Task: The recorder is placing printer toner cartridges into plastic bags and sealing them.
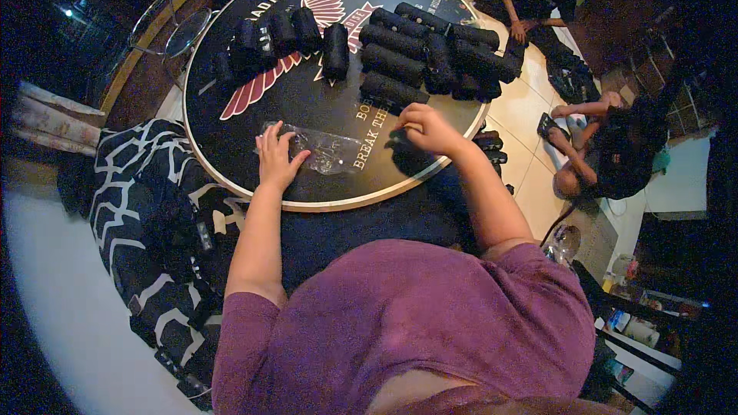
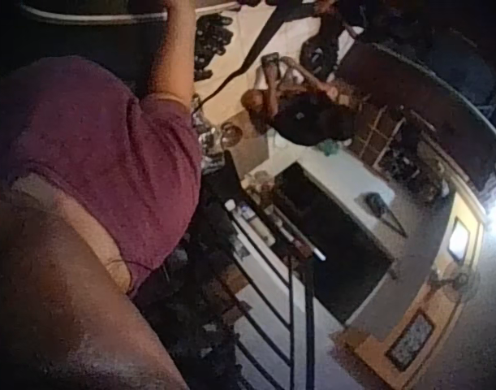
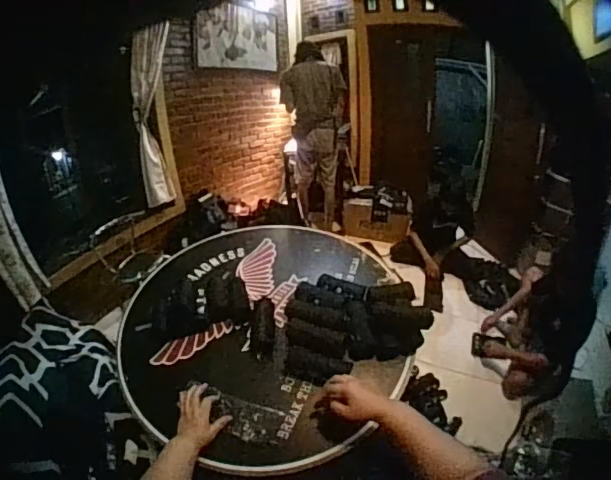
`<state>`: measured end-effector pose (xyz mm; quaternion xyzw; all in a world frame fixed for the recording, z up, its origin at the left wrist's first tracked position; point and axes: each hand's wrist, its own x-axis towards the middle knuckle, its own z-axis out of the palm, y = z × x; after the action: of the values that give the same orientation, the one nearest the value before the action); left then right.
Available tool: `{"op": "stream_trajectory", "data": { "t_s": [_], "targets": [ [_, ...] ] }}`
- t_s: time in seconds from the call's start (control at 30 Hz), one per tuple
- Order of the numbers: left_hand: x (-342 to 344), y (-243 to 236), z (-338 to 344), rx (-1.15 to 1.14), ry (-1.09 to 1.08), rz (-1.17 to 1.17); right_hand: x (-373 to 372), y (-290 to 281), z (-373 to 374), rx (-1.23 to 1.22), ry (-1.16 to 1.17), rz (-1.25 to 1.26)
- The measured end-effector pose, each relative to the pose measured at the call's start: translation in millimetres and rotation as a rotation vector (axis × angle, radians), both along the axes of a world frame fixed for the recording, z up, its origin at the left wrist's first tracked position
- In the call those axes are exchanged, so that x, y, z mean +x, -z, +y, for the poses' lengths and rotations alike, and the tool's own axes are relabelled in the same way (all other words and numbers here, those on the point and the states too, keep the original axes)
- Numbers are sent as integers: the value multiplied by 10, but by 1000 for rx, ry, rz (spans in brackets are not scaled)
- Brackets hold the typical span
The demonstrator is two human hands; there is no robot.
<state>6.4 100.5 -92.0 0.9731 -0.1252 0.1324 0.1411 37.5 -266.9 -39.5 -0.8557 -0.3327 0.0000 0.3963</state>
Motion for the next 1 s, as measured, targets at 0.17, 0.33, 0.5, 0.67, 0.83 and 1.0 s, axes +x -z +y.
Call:
{"op": "stream_trajectory", "data": {
  "t_s": [0.17,0.33,0.5,0.67,0.83,1.0],
  "targets": [
    [60,-99,-129,39,-102,-105,596,-121,-87,93,309,-163],
    [-211,-65,-499,-232,-11,-81,1758,-254,25,-15,727,-251],
    [-446,-28,-668,-143,-110,90,2635,-224,125,-520,765,-37],
    [-445,-61,-680,-158,-81,203,2984,-214,215,-898,590,339],
    [-449,-62,-669,-175,-64,213,3157,9,167,-885,591,254],
    [-429,-37,-664,-218,-61,169,2778,-505,347,-648,554,-175]
  ]
}}
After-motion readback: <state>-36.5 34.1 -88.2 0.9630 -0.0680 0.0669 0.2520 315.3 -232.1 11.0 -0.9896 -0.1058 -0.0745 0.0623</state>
